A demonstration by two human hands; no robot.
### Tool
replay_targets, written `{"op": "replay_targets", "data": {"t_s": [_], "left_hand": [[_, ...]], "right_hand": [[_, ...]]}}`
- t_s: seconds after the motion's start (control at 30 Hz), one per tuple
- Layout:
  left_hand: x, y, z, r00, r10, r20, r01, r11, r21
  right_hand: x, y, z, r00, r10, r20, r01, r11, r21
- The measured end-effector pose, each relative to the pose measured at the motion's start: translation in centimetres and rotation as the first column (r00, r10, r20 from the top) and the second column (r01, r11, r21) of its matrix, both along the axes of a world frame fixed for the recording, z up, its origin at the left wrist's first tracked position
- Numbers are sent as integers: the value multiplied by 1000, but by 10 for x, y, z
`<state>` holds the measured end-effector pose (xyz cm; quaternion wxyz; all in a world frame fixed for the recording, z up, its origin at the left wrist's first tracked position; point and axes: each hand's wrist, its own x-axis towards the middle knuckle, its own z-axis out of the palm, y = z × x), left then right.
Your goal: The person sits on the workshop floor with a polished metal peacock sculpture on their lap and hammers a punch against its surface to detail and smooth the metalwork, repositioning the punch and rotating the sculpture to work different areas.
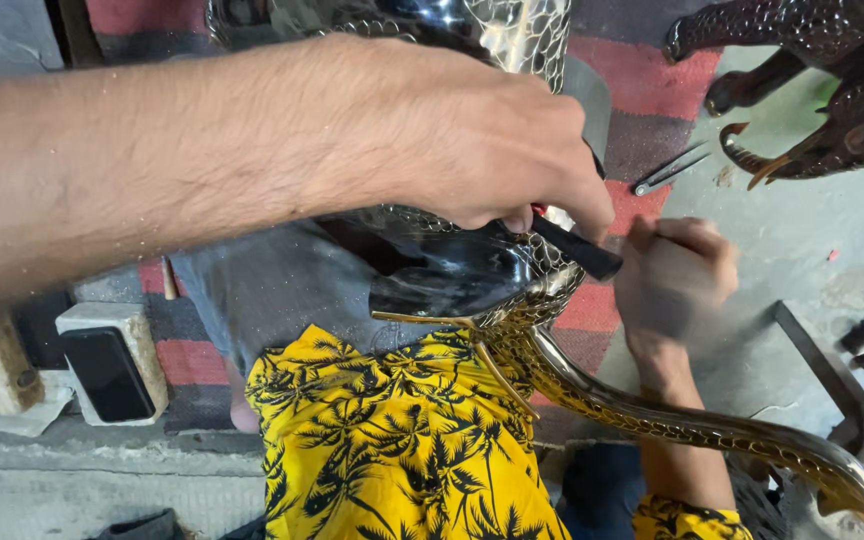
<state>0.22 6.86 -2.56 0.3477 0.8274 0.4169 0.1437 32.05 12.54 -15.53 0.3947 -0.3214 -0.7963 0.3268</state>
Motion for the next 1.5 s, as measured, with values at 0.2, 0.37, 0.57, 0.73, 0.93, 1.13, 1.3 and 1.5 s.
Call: {"op": "replay_targets", "data": {"t_s": [0.2, 0.37, 0.57, 0.73, 0.93, 1.13, 1.3, 1.5], "left_hand": [[-1, -10, -4, 998, 63, -6, -62, 993, 96], [-5, -19, -9, 963, 142, 228, -155, 987, 37], [-5, -44, -23, 890, 373, 262, -356, 928, -113], [-2, -53, -40, 811, 378, 446, -452, 889, 69], [9, -78, -54, 709, 500, 497, -626, 770, 119], [24, -90, -65, 578, 595, 558, -758, 646, 96], [36, -95, -72, 476, 685, 551, -846, 528, 75], [47, -100, -82, 303, 727, 616, -892, 444, -85]], "right_hand": [[7, 13, 13, 935, -30, 354, -57, 971, 231], [-2, 26, 33, 982, 139, 127, -144, 989, 27], [-5, 60, 58, 968, 161, 192, -157, 987, -36], [-8, 92, 100, 780, 152, 607, -351, 909, 223], [-41, 99, 158, 621, 255, 741, -516, 845, 142], [-89, 82, 193, 594, 234, 770, -606, 759, 237], [-121, 69, 224, 450, 220, 865, -681, 711, 174], [-152, 56, 237, 400, 221, 890, -764, 617, 190]]}}
